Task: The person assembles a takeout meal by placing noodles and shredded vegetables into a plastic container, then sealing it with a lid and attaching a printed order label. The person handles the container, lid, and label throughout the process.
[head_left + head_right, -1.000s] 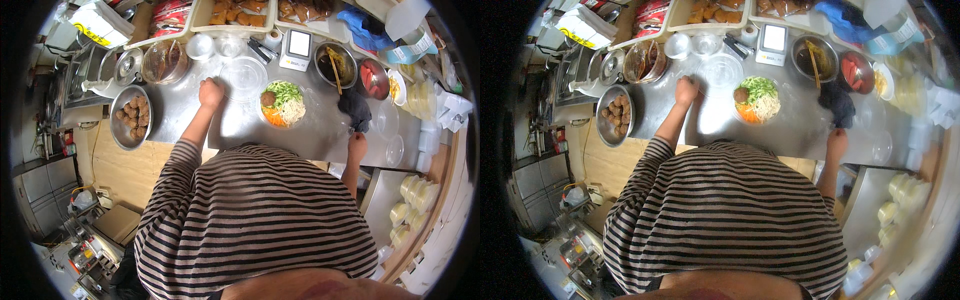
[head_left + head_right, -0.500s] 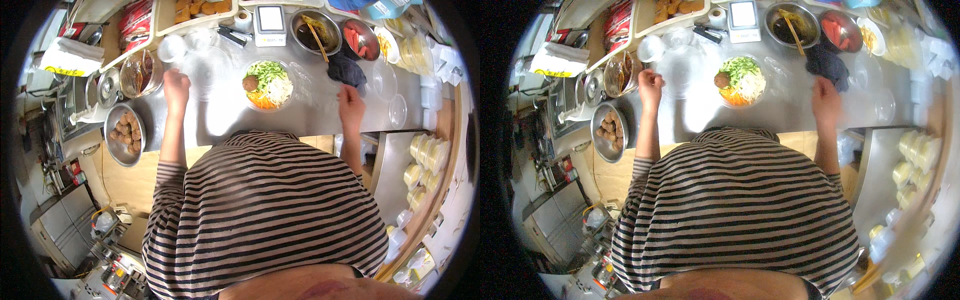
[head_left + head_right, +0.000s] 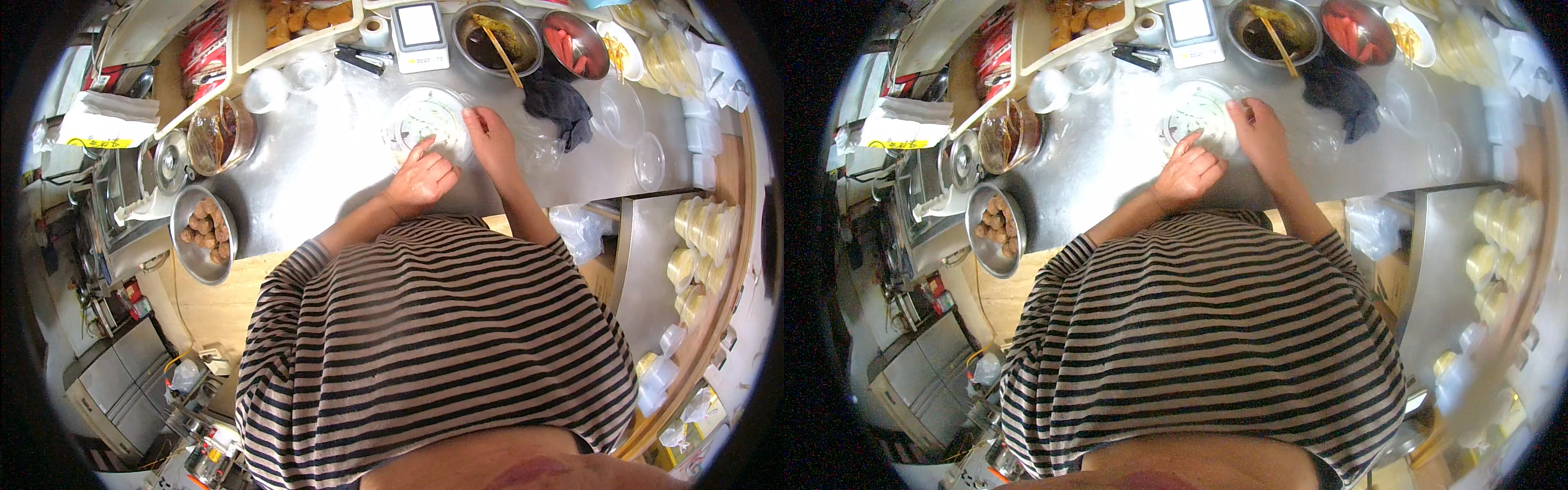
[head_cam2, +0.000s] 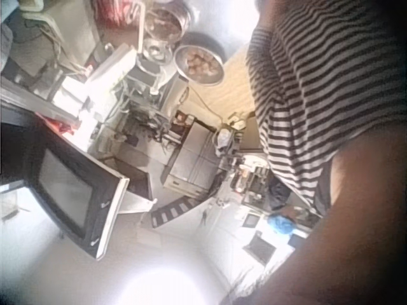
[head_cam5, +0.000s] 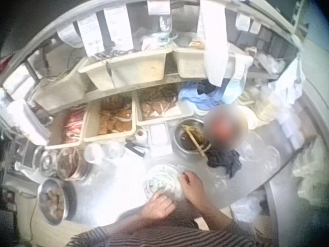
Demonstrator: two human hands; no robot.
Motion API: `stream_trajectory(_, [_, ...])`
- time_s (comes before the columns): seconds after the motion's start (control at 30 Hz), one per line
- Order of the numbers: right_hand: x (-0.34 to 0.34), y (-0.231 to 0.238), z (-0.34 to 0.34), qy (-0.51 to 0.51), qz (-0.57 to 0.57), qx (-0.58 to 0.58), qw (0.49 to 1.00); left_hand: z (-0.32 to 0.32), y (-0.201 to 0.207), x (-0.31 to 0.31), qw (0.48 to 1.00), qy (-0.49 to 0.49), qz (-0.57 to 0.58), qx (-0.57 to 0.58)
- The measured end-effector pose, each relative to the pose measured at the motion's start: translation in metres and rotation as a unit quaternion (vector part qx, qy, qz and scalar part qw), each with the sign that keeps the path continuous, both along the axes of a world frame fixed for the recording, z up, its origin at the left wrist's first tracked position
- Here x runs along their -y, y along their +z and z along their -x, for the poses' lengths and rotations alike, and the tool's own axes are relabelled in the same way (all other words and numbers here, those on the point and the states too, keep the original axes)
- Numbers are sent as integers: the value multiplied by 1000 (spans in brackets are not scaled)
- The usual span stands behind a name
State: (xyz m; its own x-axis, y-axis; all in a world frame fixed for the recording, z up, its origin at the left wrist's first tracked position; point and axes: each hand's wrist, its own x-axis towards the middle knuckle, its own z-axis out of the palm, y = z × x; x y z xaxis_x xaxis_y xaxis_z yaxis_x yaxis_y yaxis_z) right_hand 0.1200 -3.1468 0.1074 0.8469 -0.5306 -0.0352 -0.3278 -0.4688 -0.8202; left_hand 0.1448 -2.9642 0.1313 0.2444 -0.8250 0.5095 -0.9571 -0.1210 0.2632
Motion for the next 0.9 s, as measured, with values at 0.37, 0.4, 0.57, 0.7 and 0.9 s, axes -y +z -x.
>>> stream_trajectory(0.37, [-3, -11, -11, 29, 77, 19, 996, -23, 11, -7, 942, 282, -149, -103])
stream_trajectory(0.4, [-2, -11, -11, 34, 98, 23, 994, -26, 11, -8, 932, 307, -164, -102])
stream_trajectory(0.57, [-12, -11, -11, 62, 124, 77, 987, -30, 4, -11, 925, 295, -188, -149])
stream_trajectory(0.7, [-24, -7, -14, 96, 158, 82, 979, -30, -3, -16, 932, 281, -170, -153])
stream_trajectory(0.9, [-28, -5, -15, 119, 183, 37, 975, -32, -15, -18, 938, 272, -112, -183])
